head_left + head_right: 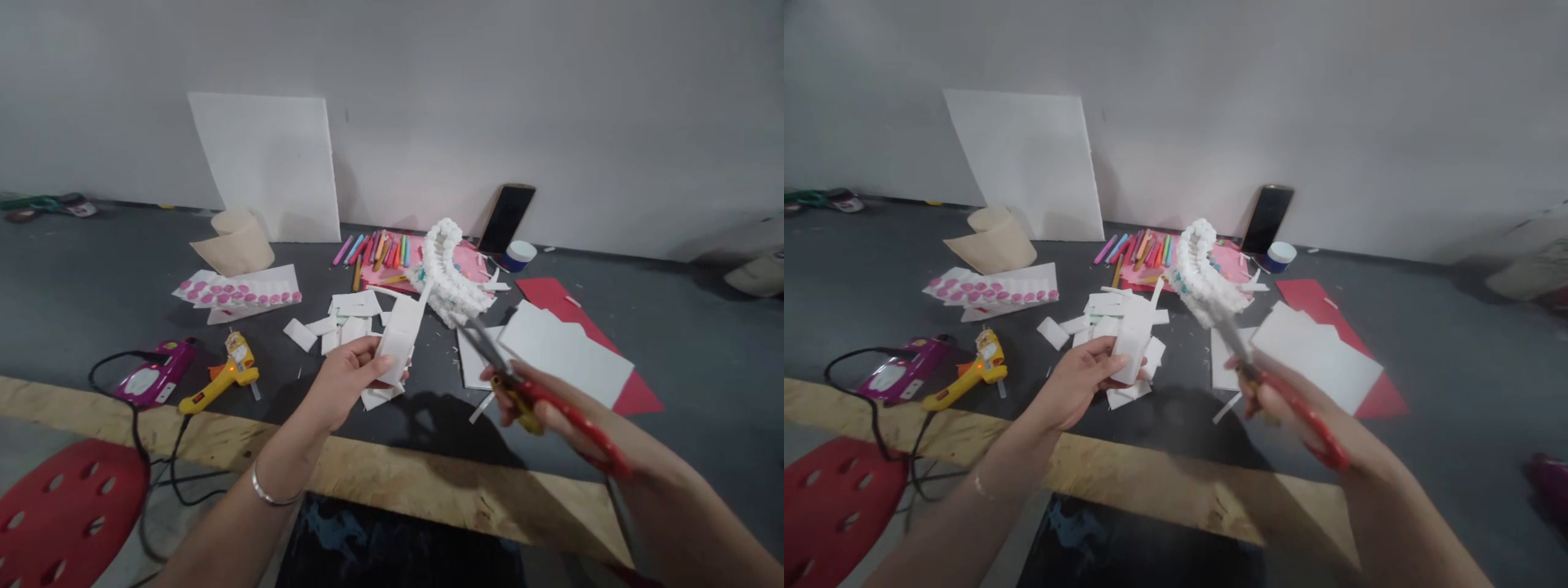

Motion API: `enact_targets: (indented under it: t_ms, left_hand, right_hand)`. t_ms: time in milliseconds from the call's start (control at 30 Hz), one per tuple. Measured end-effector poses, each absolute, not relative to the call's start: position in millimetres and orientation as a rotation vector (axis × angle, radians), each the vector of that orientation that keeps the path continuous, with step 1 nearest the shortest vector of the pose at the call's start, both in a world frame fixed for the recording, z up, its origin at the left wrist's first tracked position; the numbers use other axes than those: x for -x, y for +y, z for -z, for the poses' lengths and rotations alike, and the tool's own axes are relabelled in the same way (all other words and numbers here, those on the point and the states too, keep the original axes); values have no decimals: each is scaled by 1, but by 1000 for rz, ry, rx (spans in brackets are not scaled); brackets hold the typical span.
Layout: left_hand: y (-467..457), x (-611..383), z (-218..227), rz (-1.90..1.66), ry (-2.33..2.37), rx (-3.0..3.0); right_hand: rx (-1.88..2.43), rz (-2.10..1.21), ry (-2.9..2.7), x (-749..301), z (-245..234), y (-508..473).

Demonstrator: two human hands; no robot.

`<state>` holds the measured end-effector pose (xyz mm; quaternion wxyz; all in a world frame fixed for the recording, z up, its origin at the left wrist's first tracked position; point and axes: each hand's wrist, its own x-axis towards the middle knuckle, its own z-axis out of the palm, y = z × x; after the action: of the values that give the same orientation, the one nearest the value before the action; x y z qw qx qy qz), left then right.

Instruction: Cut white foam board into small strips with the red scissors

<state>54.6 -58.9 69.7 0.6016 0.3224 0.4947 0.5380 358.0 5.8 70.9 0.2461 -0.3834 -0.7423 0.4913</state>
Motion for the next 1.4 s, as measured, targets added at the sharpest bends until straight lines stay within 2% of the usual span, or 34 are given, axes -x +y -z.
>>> enact_targets:
  t_ms: [67,133,733,933,1167,1400]
  left_hand:
    - [-60,-52,-73,-1230,1154,-815]
    - [-61,-51,-76,-1205,1159,-885]
    - [-59,-58,-84,-955,1166,-1051]
    - [-58,-61,-83,-954,1134,-982]
    - [-56,-60,-82,-894,1131,-1030]
    - [-57,-59,-78,-890,1095,-935]
  right_hand:
    - [965,-1599,-2154,-352,-79,-5]
    - [984,-1696,-2234,-345,-85,-11]
    - [1235,-1365,-2473,-331,-94,-12]
    - [1161,-1412,-2414,-336,-93,-15]
    - [1271,-1465,-2457,-330,-99,-17]
    - [1213,-1428,-2446,-331,-82,-18]
